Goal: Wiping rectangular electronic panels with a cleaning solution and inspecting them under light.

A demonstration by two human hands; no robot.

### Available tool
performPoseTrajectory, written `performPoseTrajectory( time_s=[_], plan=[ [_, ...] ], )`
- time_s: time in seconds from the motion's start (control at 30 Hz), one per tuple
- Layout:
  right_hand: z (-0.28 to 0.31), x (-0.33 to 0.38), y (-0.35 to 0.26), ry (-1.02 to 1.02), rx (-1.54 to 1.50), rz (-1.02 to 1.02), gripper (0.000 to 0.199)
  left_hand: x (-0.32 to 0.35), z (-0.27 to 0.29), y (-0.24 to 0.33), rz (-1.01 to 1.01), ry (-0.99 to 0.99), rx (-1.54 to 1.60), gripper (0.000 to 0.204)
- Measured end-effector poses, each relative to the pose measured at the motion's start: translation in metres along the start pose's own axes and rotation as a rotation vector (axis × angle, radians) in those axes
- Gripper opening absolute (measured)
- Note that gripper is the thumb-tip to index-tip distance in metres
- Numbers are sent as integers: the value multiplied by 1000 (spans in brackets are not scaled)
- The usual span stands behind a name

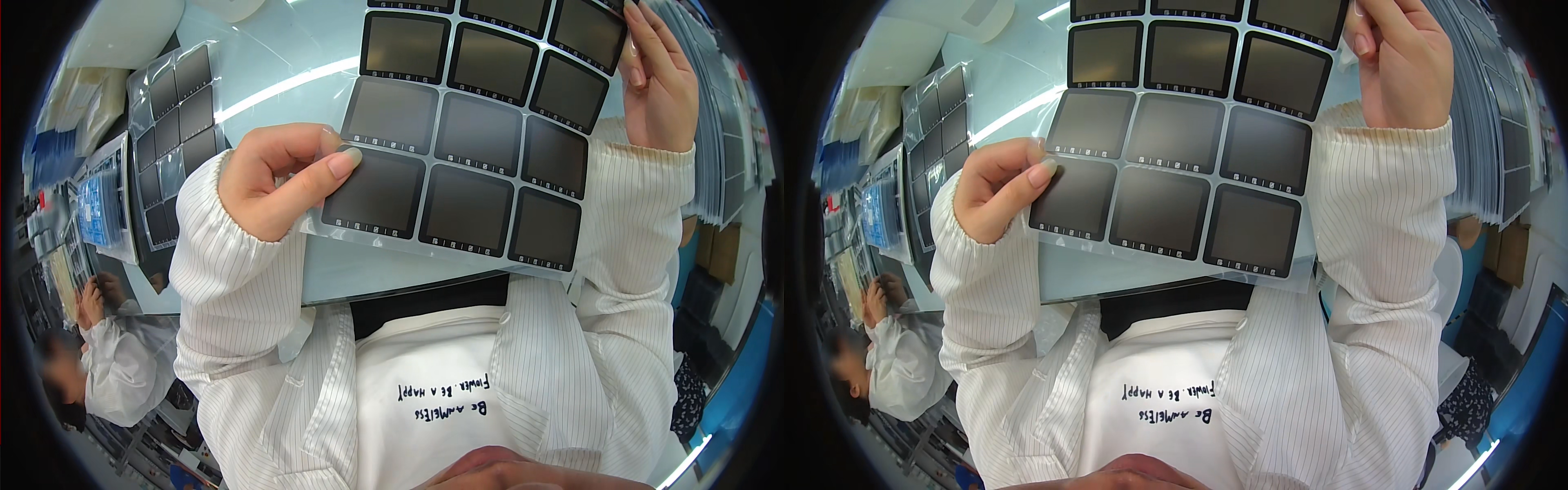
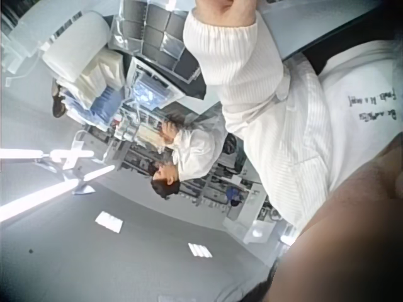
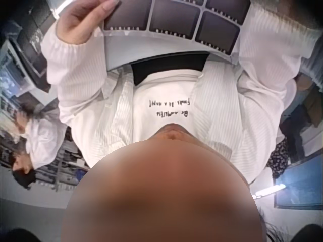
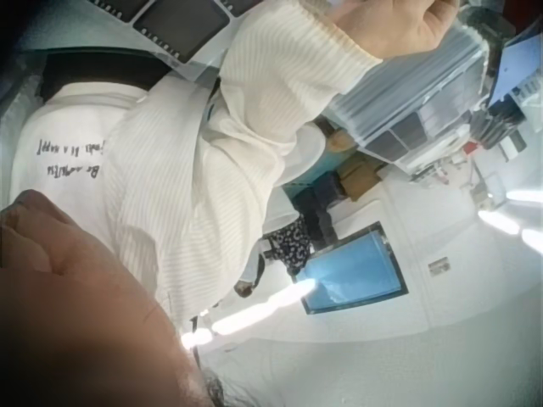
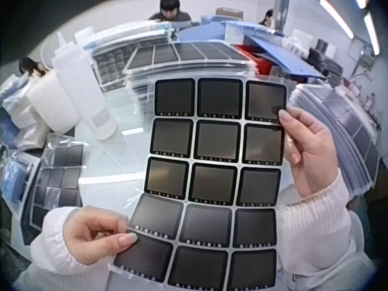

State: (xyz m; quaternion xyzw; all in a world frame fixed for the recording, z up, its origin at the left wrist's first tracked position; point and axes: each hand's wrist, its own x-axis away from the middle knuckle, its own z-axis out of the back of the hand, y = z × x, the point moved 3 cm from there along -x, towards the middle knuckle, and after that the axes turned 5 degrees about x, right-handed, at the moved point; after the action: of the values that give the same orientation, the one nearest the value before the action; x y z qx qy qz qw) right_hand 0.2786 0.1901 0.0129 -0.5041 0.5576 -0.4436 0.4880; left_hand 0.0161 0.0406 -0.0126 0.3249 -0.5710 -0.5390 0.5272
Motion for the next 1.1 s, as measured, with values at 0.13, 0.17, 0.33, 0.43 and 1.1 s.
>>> performPoseTrajectory(
  time_s=[0.13, 0.17, 0.33, 0.43, 1.1],
  plan=[
    [4, 1, 1, 4, 11, 9, 10, -1, 1, -1, 17, -37, -5, 27],
    [2, 1, 2, -1, 8, 8, 10, 1, 1, -1, 20, -35, -12, 27],
    [1, -1, 5, -26, -16, 1, 10, 1, 1, -3, 42, -56, 12, 27],
    [0, -1, 4, -4, -12, -8, 10, 0, 1, -5, 13, -61, -8, 27],
    [1, -5, 3, -19, -28, 50, 12, 0, 2, -3, 18, -23, -64, 30]
  ],
)
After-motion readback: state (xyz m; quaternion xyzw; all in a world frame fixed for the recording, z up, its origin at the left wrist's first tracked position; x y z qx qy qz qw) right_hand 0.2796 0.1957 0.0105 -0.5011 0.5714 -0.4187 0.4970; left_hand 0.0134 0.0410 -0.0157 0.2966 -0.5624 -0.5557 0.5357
